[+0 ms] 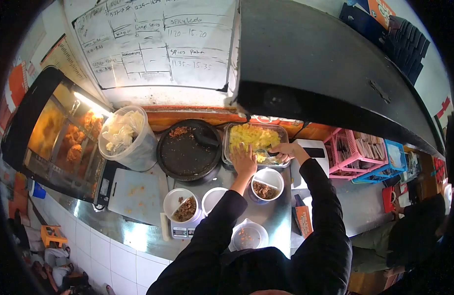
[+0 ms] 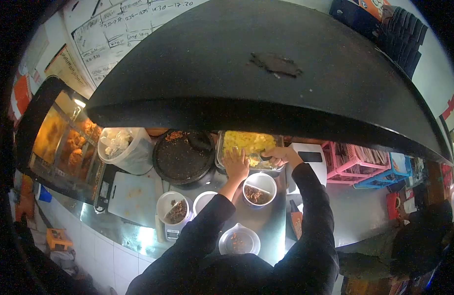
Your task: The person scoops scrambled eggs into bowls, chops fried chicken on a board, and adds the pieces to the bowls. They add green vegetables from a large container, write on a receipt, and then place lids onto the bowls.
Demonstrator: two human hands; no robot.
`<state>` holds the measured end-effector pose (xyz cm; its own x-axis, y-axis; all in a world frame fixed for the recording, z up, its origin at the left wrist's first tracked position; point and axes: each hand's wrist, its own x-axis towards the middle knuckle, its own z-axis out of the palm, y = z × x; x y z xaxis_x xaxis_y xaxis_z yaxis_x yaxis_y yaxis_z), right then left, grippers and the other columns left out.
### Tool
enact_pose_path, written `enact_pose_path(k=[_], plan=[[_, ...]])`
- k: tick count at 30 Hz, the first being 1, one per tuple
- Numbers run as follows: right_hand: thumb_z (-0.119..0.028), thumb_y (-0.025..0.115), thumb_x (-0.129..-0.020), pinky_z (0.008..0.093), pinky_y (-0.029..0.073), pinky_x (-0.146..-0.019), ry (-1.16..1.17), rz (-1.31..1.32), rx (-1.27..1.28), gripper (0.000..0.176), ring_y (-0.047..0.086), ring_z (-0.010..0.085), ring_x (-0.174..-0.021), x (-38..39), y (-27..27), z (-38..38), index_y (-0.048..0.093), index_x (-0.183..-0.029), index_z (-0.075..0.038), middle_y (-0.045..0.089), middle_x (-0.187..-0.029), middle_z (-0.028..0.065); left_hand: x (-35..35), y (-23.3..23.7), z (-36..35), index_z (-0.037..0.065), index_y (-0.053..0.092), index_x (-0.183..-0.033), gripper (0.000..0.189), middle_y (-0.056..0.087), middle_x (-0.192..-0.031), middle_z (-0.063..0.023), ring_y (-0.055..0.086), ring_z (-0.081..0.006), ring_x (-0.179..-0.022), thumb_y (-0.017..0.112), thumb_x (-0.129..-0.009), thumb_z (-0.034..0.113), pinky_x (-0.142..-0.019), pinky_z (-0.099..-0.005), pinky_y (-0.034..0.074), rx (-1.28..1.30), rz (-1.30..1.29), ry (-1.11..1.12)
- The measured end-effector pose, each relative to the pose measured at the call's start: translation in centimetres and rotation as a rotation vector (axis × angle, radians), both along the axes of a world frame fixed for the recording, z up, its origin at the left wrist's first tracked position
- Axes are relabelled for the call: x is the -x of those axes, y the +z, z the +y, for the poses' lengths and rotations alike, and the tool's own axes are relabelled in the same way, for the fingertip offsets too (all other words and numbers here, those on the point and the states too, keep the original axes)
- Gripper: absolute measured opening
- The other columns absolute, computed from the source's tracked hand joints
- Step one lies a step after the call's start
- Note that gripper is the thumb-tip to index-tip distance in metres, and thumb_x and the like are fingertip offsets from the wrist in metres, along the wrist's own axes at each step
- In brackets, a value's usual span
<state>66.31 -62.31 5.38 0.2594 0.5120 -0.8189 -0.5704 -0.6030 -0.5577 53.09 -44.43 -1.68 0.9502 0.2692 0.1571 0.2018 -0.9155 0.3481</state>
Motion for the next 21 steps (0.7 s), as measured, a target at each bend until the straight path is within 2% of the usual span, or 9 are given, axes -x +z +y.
enact_pose_path(k=[4,7,13,16,21], plan=[[-0.027,0.047,-0.096,0.0180,0.014,-0.033,-0.023,-0.020,0.026,0.013,0.022,0.0023,-0.039,0.4,0.4,-0.1,0.049,-0.090,-0.015,0.029,-0.056,-0.0061,0.1,1.1,-0.1,0.025,0.023,-0.145,0.057,0.014,-0.152,-0.0111,0.008,-0.0373,-0.139,0.038,-0.092,0.041,-0.109,-0.0560,0.005,0.054,0.099,0.031],[-0.027,0.047,-0.096,0.0179,0.015,-0.033,-0.033,0.052,-0.053,0.015,0.022,0.0023,-0.039,-0.3,0.3,-0.4,0.048,-0.089,-0.014,0.030,-0.055,-0.0060,0.1,1.1,-0.1,0.025,0.022,-0.146,0.060,0.015,-0.152,-0.0116,0.009,-0.0375,-0.139,0.040,-0.091,0.041,-0.108,-0.0567,0.006,0.047,0.075,0.039],[-0.028,0.044,-0.097,0.0181,0.015,-0.033,-0.343,0.110,-0.116,0.016,0.022,0.0030,-0.039,-1.2,-0.9,-2.7,0.044,-0.089,-0.014,0.029,-0.053,-0.0060,-0.1,-0.2,0.1,0.022,0.019,-0.146,0.063,0.016,-0.151,-0.0144,0.010,-0.0404,-0.138,0.042,-0.090,0.040,-0.107,-0.0599,0.008,0.035,-0.011,0.014],[-0.031,0.044,-0.097,0.0187,0.015,-0.034,-0.423,0.125,-0.151,0.019,0.021,0.0035,-0.039,-1.0,-0.5,-3.8,0.043,-0.085,-0.016,0.026,-0.052,-0.0066,-0.1,-0.2,0.1,0.024,0.017,-0.147,0.063,0.012,-0.152,-0.0127,0.005,-0.0381,-0.140,0.040,-0.091,0.041,-0.108,-0.0576,0.002,0.026,0.046,0.007],[-0.036,0.045,-0.096,0.0207,0.014,-0.034,-0.445,0.090,-0.256,0.026,0.020,0.0041,-0.039,-0.1,-0.7,-5.7,0.039,-0.078,-0.018,0.024,-0.052,-0.0075,0.3,0.8,0.1,0.024,0.012,-0.147,0.065,0.009,-0.153,-0.0126,0.002,-0.0380,-0.140,0.039,-0.091,0.042,-0.108,-0.0573,0.001,0.052,0.109,-0.014]])
